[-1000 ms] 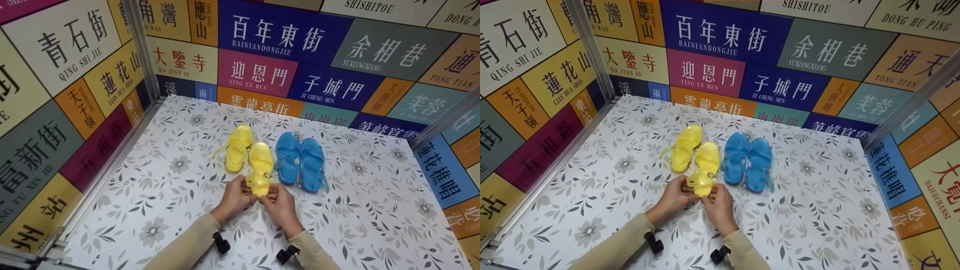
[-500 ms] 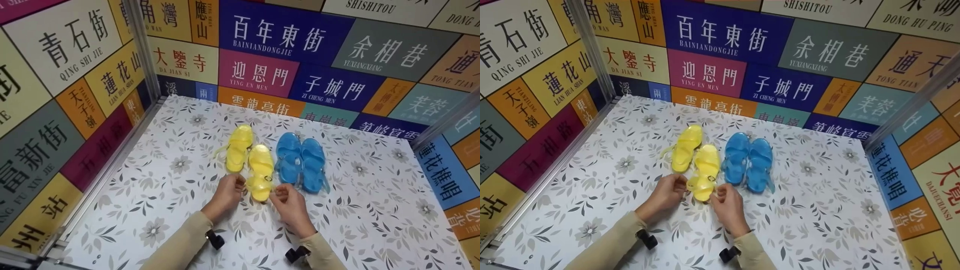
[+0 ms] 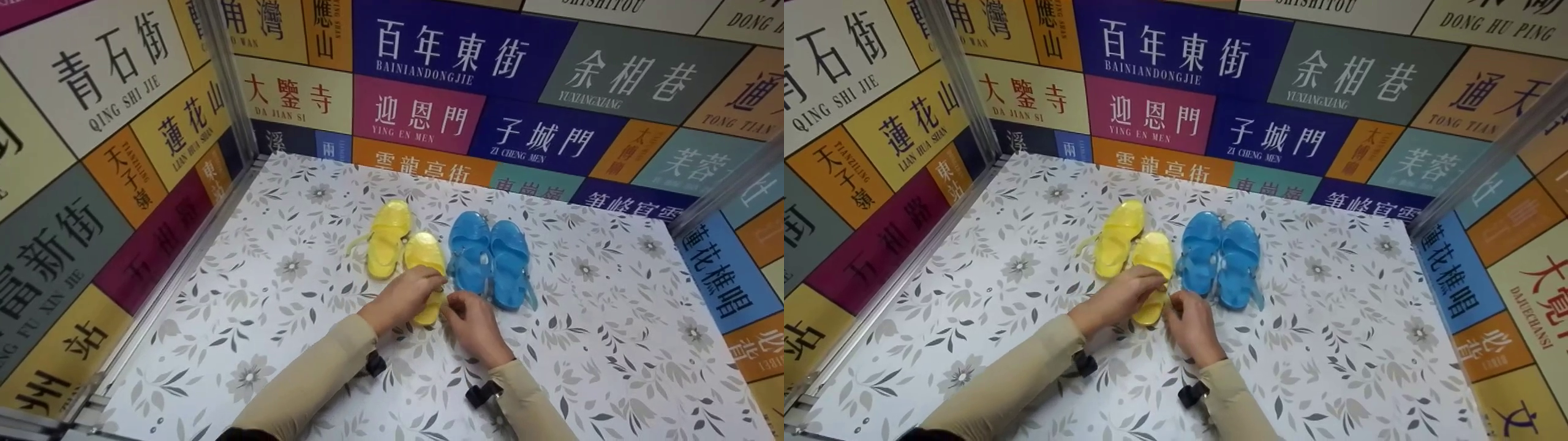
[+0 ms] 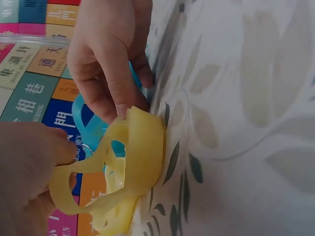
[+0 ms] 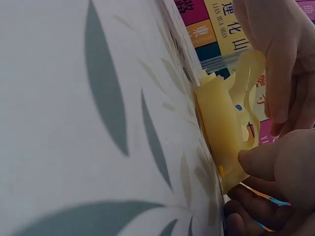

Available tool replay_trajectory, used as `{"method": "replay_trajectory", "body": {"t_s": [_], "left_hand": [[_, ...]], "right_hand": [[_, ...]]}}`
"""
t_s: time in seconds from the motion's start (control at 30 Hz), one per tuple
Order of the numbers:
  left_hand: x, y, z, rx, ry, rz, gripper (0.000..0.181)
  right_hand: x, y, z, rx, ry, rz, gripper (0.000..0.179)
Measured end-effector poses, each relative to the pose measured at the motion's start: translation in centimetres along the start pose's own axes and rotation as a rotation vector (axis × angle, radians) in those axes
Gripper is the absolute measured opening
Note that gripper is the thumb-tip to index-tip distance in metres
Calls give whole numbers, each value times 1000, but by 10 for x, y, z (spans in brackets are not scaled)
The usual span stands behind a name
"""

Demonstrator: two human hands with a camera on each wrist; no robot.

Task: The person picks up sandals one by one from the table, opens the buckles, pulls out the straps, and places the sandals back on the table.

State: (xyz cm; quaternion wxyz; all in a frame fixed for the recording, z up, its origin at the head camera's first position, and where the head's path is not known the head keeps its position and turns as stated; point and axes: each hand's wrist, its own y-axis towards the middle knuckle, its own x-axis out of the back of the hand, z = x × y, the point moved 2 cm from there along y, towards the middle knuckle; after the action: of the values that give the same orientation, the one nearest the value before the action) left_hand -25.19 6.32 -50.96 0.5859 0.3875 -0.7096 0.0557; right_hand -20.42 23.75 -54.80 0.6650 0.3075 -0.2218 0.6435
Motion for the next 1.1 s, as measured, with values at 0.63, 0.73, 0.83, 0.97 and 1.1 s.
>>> {"method": "replay_trajectory", "body": {"t_s": [0.63, 0.73, 0.83, 0.97, 1.1], "left_hand": [[-8, 24, 19, -16, -137, 263, 21], [-8, 26, 19, -22, -135, 252, 21], [-8, 27, 19, -16, -137, 245, 22], [-10, 28, 19, 7, -153, 251, 24], [-11, 29, 19, 20, -172, 242, 25]], "right_hand": [[8, -2, -1, 181, 19, -133, 15], [8, -2, 0, 195, -6, -132, 13], [8, -1, 1, 169, -27, -94, 12], [8, 0, 3, 118, -34, -33, 12], [8, 2, 3, 91, -41, -19, 13]]}}
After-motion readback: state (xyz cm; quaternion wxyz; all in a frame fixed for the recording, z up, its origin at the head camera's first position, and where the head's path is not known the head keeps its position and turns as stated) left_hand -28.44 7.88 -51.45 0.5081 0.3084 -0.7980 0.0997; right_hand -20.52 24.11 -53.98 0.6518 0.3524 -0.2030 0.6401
